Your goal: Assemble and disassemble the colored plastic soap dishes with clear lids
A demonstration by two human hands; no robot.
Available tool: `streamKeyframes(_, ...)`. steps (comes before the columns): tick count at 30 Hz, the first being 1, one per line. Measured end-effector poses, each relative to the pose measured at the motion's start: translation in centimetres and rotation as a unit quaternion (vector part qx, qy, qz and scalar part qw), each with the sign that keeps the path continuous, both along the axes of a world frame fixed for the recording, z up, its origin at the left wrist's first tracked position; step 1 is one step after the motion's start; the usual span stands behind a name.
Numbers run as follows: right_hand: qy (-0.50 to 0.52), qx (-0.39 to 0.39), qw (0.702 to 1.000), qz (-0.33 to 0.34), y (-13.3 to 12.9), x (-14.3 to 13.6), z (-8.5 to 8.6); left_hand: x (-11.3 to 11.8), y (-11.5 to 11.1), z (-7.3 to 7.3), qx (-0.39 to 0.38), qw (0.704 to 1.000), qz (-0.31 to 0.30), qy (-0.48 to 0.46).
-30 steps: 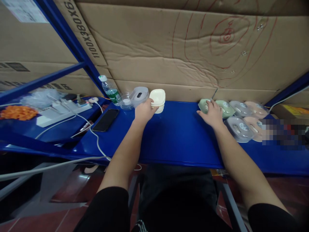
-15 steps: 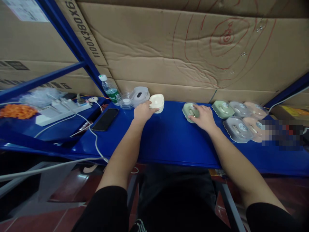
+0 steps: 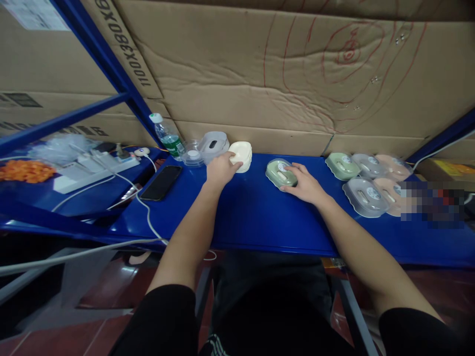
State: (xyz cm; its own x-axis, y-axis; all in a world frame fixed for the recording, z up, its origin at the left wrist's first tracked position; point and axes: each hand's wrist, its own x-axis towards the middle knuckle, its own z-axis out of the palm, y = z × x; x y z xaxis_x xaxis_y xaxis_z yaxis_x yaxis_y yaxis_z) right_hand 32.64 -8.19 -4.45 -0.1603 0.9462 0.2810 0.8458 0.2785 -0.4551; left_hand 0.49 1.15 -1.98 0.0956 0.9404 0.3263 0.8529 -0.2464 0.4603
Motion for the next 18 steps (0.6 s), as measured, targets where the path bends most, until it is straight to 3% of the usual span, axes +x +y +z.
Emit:
streamKeyframes(4,0.015,0.021,0.999,0.035,0.1,-0.2,0.0,0.9,-0.5,-0.1,0.034,0.996,-0.074,-0.029)
streamKeyframes(12,0.070,0.086,0.990,0.088,-0.5,-1.1,0.7,3.4,-2.3,-1.0,0.052,0.962,-0.268,0.027)
streamKeyframes(15,0.084,0.113,0.986,0.093,-0.8,-1.4,1.1,3.8,-2.3,-1.3,0.046,0.952,-0.302,0.035)
streamKeyframes(18,0.113,0.138,0.981,0.073,-1.0,-1.4,1.3,4.0,-2.6,-1.1,0.080,0.953,-0.292,0.018)
